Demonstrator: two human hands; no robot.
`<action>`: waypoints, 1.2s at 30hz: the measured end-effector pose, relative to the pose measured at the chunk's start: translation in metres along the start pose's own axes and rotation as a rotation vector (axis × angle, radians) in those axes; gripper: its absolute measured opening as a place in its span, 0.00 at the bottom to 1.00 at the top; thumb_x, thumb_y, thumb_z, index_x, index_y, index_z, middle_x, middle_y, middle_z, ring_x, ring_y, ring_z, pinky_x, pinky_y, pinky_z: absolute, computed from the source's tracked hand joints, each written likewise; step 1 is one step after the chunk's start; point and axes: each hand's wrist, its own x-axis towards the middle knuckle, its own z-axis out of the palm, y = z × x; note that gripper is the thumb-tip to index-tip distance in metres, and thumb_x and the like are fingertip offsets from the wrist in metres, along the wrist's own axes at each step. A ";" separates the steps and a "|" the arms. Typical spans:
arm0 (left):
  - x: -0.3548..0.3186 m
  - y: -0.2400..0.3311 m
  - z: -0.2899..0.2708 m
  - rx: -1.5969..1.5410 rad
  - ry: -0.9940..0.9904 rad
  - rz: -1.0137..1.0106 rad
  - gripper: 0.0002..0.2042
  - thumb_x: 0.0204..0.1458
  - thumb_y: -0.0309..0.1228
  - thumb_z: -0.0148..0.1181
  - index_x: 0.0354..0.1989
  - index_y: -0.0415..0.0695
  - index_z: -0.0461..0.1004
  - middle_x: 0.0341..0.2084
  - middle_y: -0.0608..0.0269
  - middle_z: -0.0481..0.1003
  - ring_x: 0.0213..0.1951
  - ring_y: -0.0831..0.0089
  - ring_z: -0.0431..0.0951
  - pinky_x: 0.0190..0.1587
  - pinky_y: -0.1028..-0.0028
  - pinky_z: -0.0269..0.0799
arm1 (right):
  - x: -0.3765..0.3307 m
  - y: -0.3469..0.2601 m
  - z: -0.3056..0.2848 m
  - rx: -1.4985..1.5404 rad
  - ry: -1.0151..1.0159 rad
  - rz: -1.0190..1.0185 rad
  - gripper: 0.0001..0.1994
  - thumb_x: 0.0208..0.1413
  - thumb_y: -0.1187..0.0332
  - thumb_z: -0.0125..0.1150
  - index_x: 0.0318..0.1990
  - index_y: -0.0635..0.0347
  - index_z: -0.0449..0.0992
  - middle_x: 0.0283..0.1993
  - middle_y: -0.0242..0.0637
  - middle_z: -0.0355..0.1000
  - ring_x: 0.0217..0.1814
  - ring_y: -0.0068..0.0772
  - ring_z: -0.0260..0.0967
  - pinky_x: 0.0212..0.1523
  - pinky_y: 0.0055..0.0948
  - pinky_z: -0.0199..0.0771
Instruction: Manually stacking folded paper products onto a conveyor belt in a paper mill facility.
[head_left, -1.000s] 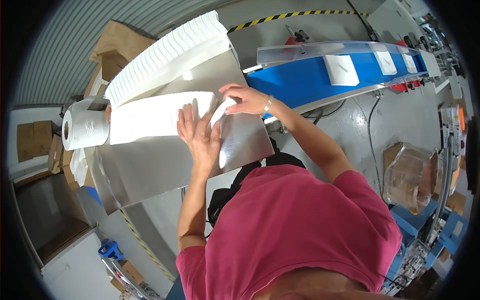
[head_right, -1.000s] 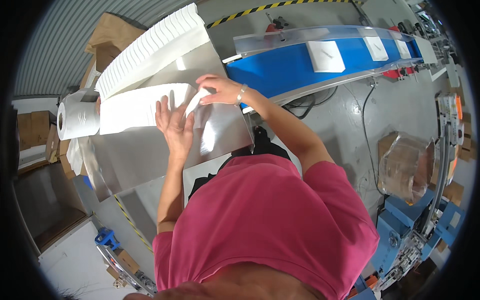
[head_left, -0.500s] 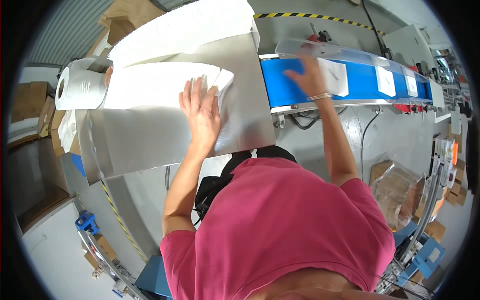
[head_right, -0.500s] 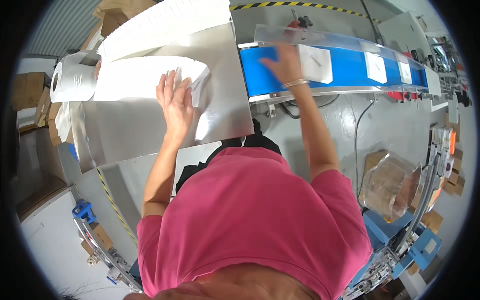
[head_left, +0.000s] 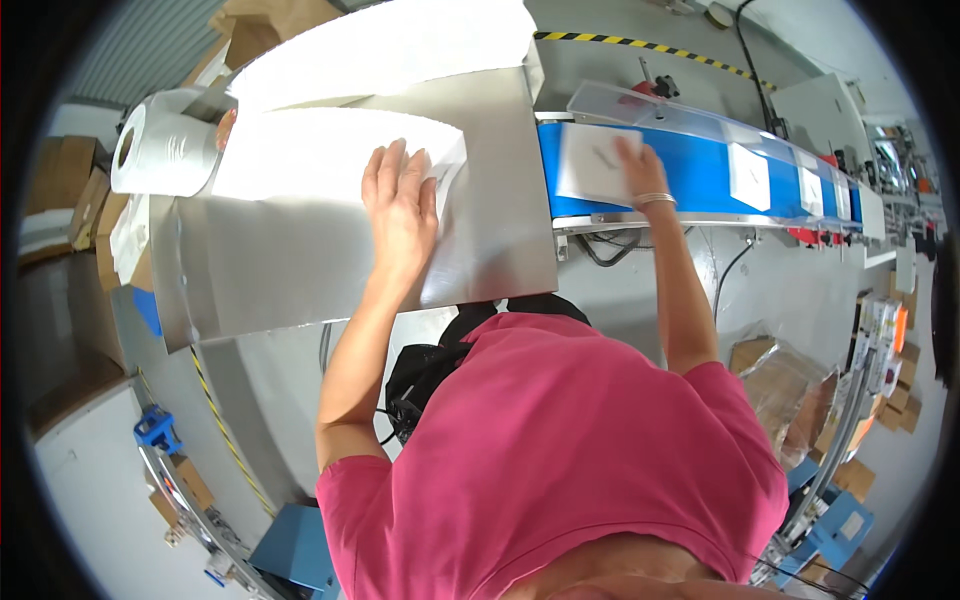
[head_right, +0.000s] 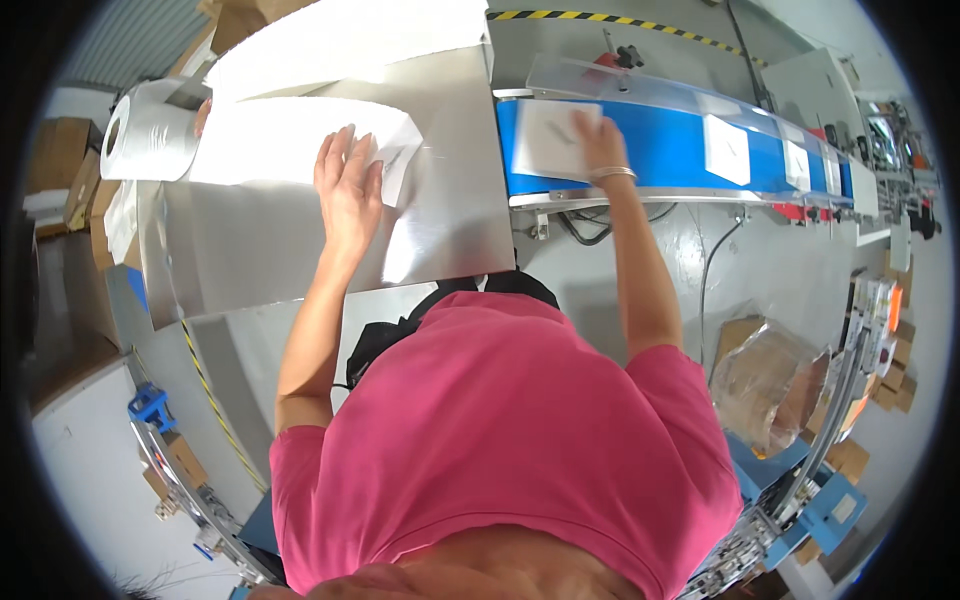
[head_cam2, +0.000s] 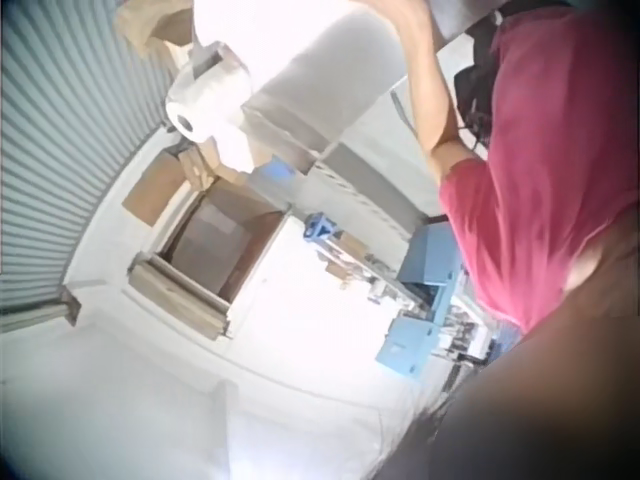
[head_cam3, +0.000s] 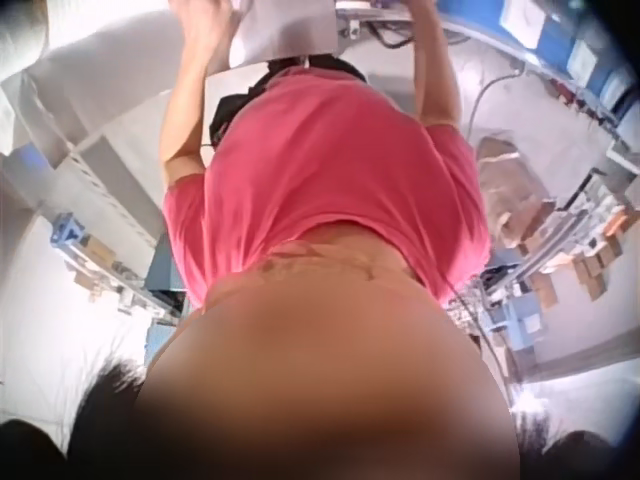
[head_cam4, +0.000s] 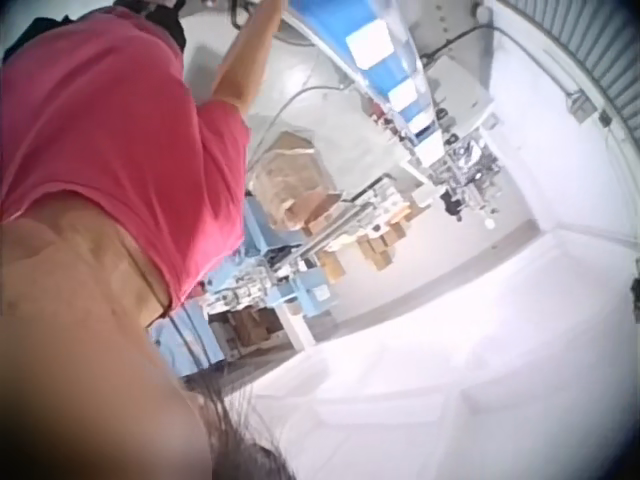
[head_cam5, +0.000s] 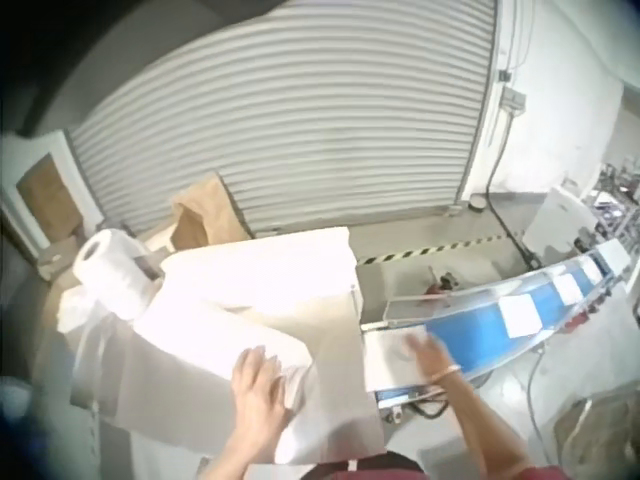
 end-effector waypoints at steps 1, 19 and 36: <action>-0.001 -0.002 0.000 0.006 0.007 -0.018 0.15 0.48 0.20 0.58 0.47 0.38 0.74 0.56 0.48 0.66 0.59 0.44 0.60 0.59 0.53 0.60 | 0.021 0.028 -0.015 -0.191 0.065 0.013 0.24 0.53 0.52 0.60 0.49 0.63 0.72 0.47 0.50 0.72 0.45 0.51 0.70 0.43 0.38 0.69; 0.004 -0.008 -0.006 -0.083 -0.106 0.007 0.14 0.44 0.21 0.62 0.41 0.48 0.79 0.62 0.54 0.59 0.65 0.47 0.52 0.64 0.52 0.47 | -0.028 -0.086 0.095 0.254 -0.661 -0.778 0.15 0.49 0.66 0.68 0.44 0.55 0.74 0.63 0.39 0.59 0.66 0.36 0.56 0.63 0.34 0.58; 0.010 -0.006 -0.007 -0.008 -0.177 0.145 0.15 0.48 0.24 0.61 0.46 0.51 0.78 0.62 0.53 0.58 0.65 0.47 0.52 0.63 0.50 0.46 | -0.036 -0.096 0.106 0.284 -0.695 -0.668 0.23 0.46 0.68 0.68 0.51 0.53 0.69 0.51 0.28 0.68 0.53 0.28 0.64 0.50 0.29 0.67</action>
